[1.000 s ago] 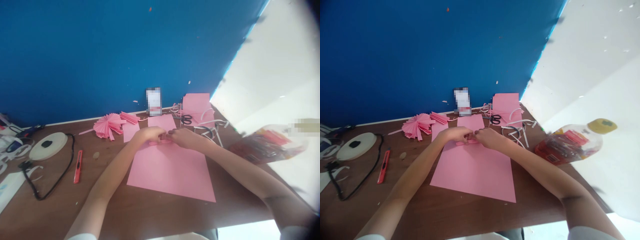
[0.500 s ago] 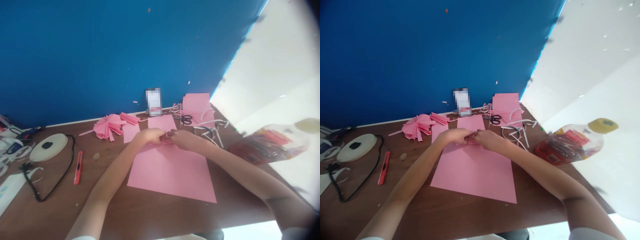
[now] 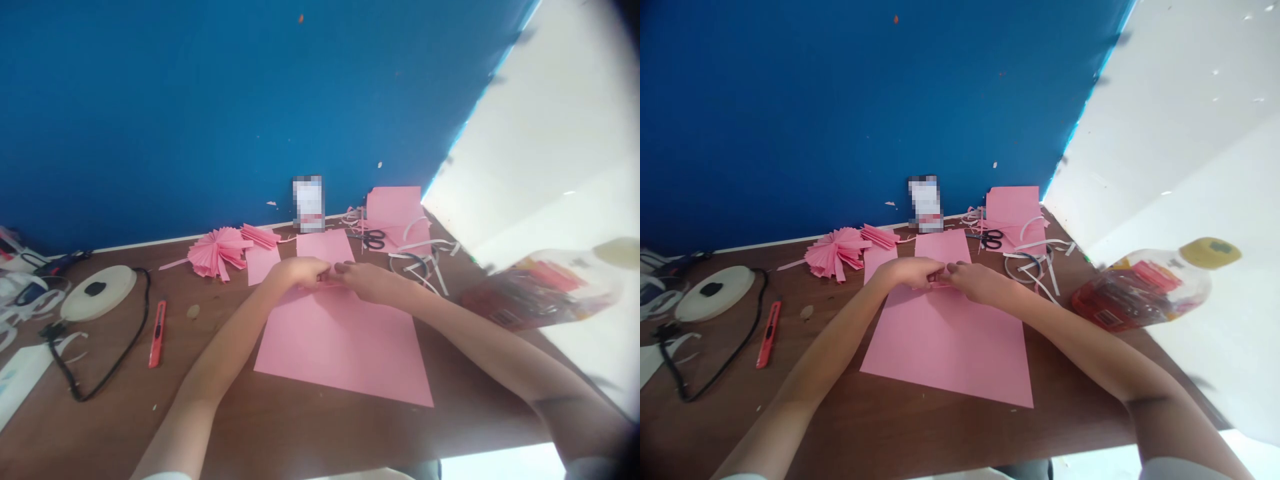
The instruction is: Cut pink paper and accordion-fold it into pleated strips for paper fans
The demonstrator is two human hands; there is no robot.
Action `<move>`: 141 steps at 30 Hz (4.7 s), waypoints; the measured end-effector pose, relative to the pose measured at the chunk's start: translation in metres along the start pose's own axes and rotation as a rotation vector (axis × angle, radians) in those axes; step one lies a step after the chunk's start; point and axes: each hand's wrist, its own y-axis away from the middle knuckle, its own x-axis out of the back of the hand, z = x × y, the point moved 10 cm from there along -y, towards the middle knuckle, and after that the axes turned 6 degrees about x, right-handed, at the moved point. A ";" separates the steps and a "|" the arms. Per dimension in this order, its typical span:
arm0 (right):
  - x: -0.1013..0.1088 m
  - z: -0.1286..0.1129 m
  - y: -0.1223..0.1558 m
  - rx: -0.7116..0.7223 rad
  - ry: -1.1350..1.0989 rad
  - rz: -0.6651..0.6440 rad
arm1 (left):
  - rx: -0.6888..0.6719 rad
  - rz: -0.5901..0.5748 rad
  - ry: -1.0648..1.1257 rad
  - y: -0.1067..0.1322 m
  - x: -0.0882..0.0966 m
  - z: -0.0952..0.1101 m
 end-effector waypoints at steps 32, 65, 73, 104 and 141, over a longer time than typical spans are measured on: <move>0.001 -0.008 0.011 -0.058 -0.110 -0.116 | 0.004 -0.107 0.115 0.003 -0.001 -0.003; 0.003 -0.011 0.006 0.000 -0.029 -0.089 | 0.034 -0.039 0.192 -0.005 -0.002 -0.018; 0.002 0.002 0.004 -0.078 -0.050 -0.035 | 0.240 -0.056 0.076 0.004 0.000 -0.041; 0.007 -0.003 -0.007 -0.118 0.291 0.056 | 0.034 -0.026 0.136 0.065 0.033 0.011; 0.109 0.014 0.056 -0.477 0.137 0.844 | -0.217 1.080 -0.269 0.115 0.122 0.047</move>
